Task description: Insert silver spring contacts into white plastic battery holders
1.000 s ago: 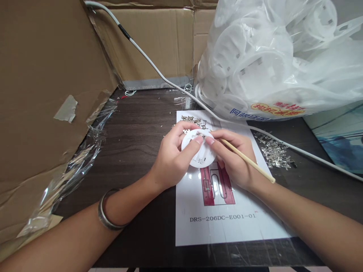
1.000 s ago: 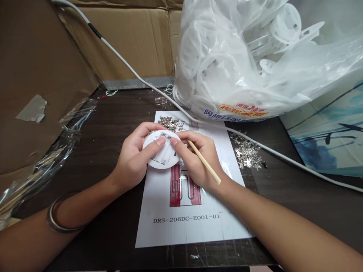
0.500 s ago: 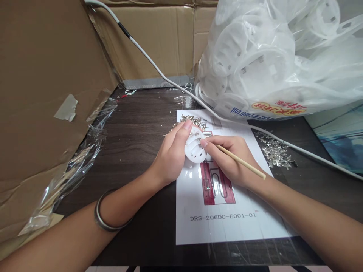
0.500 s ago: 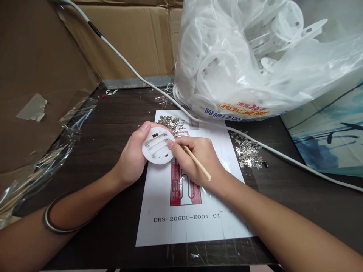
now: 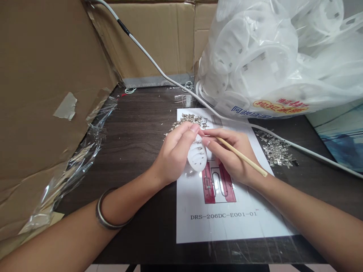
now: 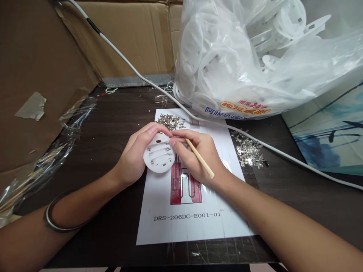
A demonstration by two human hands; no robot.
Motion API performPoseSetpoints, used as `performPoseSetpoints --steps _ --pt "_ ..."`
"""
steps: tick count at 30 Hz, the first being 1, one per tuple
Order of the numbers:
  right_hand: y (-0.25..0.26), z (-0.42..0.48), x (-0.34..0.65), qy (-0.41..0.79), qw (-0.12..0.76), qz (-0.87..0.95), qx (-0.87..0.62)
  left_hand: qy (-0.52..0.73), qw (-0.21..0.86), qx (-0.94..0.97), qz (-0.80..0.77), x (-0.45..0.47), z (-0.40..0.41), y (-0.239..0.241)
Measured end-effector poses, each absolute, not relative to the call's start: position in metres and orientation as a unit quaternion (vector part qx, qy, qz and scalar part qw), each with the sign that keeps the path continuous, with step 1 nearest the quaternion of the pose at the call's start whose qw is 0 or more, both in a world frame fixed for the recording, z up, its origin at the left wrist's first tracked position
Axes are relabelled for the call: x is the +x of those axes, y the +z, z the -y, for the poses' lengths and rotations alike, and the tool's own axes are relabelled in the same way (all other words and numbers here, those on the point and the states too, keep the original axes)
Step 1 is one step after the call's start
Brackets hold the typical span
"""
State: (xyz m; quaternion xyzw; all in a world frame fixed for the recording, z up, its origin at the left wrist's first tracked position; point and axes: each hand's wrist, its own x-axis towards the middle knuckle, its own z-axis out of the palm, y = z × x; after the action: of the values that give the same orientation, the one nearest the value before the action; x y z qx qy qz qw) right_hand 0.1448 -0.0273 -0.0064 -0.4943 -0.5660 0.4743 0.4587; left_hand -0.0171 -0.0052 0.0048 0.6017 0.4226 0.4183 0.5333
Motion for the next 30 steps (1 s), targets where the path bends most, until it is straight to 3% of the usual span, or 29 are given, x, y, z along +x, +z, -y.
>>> performPoseSetpoints --steps 30 --pt "0.0024 0.0222 0.1548 0.547 0.381 0.619 -0.416 0.372 0.543 0.638 -0.399 -0.0191 0.0123 0.003"
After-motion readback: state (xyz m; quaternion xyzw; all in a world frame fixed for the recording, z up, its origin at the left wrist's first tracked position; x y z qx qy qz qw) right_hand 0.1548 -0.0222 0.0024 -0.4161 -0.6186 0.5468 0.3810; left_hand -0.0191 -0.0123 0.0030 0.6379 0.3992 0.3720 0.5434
